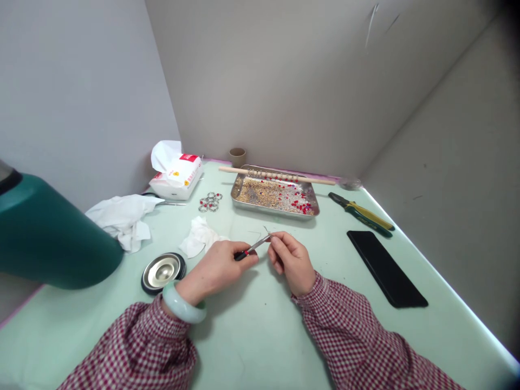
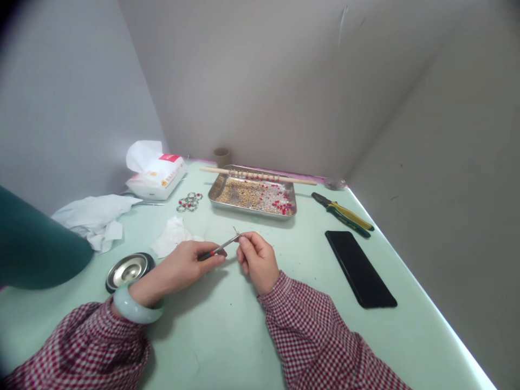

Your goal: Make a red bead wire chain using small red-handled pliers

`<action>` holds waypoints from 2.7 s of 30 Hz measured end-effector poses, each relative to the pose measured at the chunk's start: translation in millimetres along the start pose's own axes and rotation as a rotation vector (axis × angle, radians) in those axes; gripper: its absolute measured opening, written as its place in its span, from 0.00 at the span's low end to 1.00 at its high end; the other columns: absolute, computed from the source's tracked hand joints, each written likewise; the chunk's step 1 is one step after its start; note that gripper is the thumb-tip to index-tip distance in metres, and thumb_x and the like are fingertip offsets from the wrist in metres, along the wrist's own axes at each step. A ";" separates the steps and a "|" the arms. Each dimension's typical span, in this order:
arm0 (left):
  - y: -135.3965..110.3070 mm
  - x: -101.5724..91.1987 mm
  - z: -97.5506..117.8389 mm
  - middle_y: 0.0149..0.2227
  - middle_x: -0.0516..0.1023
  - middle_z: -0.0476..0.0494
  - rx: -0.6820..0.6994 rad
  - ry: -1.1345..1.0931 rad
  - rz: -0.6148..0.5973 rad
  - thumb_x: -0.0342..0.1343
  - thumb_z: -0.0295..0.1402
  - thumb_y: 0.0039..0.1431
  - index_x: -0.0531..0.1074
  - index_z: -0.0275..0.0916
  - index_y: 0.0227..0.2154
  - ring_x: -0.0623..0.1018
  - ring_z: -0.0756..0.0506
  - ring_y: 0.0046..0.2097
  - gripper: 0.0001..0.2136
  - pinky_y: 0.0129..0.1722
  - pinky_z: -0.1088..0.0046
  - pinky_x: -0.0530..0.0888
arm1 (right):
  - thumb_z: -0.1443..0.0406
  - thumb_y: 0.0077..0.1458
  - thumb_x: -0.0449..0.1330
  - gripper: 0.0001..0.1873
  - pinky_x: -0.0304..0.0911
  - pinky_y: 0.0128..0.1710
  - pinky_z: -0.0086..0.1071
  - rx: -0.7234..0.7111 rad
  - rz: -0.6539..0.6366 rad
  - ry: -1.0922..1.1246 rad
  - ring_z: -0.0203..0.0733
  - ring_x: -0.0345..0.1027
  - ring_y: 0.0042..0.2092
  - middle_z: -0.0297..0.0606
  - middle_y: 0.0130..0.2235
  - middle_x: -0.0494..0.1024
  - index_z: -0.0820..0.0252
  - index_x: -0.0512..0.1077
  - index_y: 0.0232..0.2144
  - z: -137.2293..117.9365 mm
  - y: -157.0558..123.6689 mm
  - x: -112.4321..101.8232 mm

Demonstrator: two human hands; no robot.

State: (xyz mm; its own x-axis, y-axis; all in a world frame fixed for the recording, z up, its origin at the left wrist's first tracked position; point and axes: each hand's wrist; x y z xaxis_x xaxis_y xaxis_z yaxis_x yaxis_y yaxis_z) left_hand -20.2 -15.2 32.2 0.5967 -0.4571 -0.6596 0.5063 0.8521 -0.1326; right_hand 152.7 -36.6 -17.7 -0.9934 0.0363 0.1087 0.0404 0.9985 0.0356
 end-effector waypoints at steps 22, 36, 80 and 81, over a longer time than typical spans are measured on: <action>2.5 1.0 -2.6 0.29 0.78 0.47 -0.007 0.119 0.012 0.49 0.36 0.58 0.76 0.36 0.30 0.70 0.49 0.29 0.12 0.30 0.73 0.61 | 0.59 0.56 0.55 0.11 0.44 0.14 0.22 -0.009 0.036 -0.022 0.26 0.50 0.15 0.26 0.18 0.64 0.62 0.68 0.33 2.3 1.0 1.7; -2.4 3.6 -5.0 0.27 0.78 0.44 -0.061 0.317 0.056 0.47 0.34 0.57 0.75 0.38 0.26 0.72 0.47 0.28 0.12 0.28 0.72 0.59 | 0.64 0.60 0.51 0.10 0.57 0.27 0.28 -0.260 0.104 -0.604 0.34 0.61 0.23 0.30 0.20 0.67 0.61 0.70 0.30 8.2 -1.7 1.8; -3.2 -7.4 1.6 0.23 0.72 0.49 -0.067 0.145 0.004 0.50 0.40 0.55 0.74 0.36 0.26 0.64 0.51 0.24 0.13 0.25 0.74 0.56 | 0.56 0.55 0.58 0.15 0.41 0.14 0.23 0.095 -0.135 -0.023 0.26 0.49 0.16 0.27 0.17 0.65 0.64 0.73 0.30 -4.7 8.1 -10.2; -3.1 -7.7 1.7 0.23 0.72 0.49 -0.066 0.138 0.001 0.50 0.40 0.55 0.74 0.36 0.26 0.64 0.51 0.25 0.13 0.26 0.75 0.56 | 0.56 0.55 0.58 0.15 0.41 0.14 0.23 0.096 -0.136 -0.016 0.26 0.49 0.16 0.27 0.17 0.65 0.64 0.73 0.30 -4.6 8.1 -10.4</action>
State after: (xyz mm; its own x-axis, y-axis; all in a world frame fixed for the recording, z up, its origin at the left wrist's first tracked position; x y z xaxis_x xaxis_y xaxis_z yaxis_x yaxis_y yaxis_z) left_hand -25.3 -14.7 38.9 0.5034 -0.4211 -0.7545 0.4609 0.8695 -0.1777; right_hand 163.9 -29.0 -13.9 -0.9906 -0.0998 0.0935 -0.1045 0.9934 -0.0464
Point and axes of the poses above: each hand's wrist, its own y-axis towards the middle knuckle, its own x-axis out of the palm, z = x × y
